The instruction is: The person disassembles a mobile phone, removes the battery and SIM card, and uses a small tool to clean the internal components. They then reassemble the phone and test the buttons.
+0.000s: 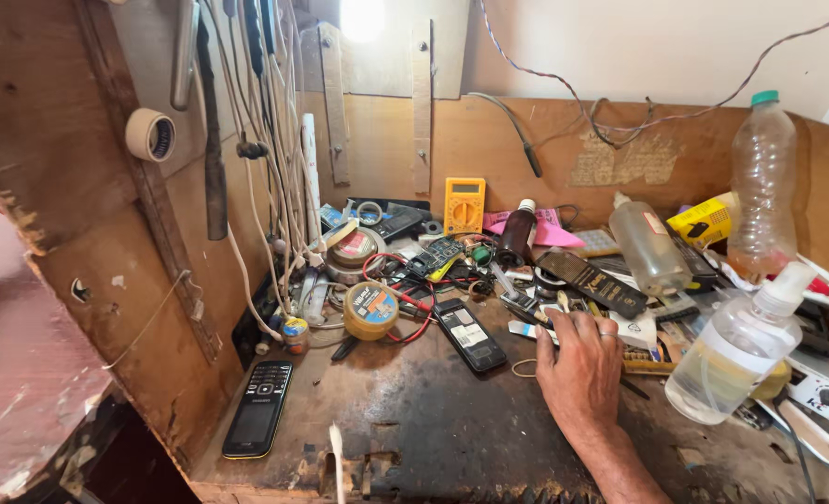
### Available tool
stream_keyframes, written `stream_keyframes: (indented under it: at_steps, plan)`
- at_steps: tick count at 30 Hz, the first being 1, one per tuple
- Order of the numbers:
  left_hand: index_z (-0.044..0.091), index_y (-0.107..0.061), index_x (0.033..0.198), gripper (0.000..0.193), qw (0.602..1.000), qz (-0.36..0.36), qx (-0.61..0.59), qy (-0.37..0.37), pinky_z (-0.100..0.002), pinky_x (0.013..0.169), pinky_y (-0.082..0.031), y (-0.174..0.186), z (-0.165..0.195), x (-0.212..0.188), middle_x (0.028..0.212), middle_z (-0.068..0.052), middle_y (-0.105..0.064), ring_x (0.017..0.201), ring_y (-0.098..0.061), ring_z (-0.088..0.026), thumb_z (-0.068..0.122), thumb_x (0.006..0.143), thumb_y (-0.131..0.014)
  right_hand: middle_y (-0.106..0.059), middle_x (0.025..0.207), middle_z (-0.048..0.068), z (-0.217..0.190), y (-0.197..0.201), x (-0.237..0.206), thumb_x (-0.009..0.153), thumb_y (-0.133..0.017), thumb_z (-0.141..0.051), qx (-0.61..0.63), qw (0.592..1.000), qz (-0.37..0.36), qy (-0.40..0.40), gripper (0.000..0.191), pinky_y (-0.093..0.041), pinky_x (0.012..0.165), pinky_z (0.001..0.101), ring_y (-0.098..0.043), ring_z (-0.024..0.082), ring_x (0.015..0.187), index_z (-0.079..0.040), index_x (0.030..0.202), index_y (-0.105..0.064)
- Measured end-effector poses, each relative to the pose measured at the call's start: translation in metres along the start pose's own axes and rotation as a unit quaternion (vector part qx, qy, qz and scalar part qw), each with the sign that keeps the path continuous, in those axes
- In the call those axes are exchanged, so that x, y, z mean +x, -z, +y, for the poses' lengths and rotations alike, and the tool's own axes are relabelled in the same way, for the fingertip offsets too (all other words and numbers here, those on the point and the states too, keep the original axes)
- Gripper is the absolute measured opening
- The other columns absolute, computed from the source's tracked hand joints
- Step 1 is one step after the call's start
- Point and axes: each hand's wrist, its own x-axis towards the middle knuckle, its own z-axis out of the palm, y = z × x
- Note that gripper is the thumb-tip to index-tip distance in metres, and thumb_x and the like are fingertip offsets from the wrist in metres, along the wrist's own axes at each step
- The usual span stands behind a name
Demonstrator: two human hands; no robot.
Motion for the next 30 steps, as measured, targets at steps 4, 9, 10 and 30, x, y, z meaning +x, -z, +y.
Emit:
stream_keyframes:
  at_steps: [4,9,10,30]
  plan:
    - [0.006,-0.077,0.101,0.021,0.974,0.065,0.007,-0.215,-0.035,0.060,-0.056,0.026,0.071,-0.013,0.076,-0.016,-0.073,0.067,-0.072,-0.027,0.017,0.083,-0.076,-0.073,0.107,0.006,-0.017,0.013,0.003,0.099,-0.067,-0.027,0.148,0.987,0.048,0.024,0.022,-0.047,0.096,0.0417,-0.061,0.028,0.107,-0.011,0.112,-0.074]
    - [0.006,-0.079,0.098,0.017,0.920,-0.032,-0.008,-0.390,-0.038,0.062,-0.054,0.003,0.155,-0.009,0.077,-0.017,-0.072,0.070,-0.071,-0.031,0.018,0.086,-0.075,-0.077,0.101,0.003,-0.056,0.036,0.016,0.102,-0.046,-0.041,0.533,0.821,-0.148,-0.140,0.048,-0.054,0.080,0.0296,-0.068,0.012,0.093,-0.007,0.120,-0.075]
    - [0.006,-0.078,0.096,0.015,0.911,-0.080,-0.007,-0.405,-0.040,0.065,-0.055,-0.009,0.165,-0.001,0.080,-0.018,-0.073,0.074,-0.071,-0.033,0.017,0.087,-0.073,-0.078,0.099,0.001,-0.060,0.040,0.019,0.103,-0.038,-0.044,0.585,0.771,-0.187,-0.165,0.055,-0.054,0.080,0.0273,-0.069,0.009,0.092,-0.007,0.123,-0.073]
    - [0.022,-0.045,0.149,0.080,0.672,-0.317,0.418,-0.523,-0.058,0.111,-0.033,-0.108,0.150,0.131,0.155,0.002,-0.044,0.147,-0.030,-0.030,0.018,0.078,-0.084,-0.059,0.069,0.002,-0.025,-0.020,-0.007,0.102,-0.051,-0.026,0.537,0.757,-0.098,-0.360,0.036,-0.033,0.036,0.0239,-0.042,0.007,0.041,-0.008,0.130,-0.065]
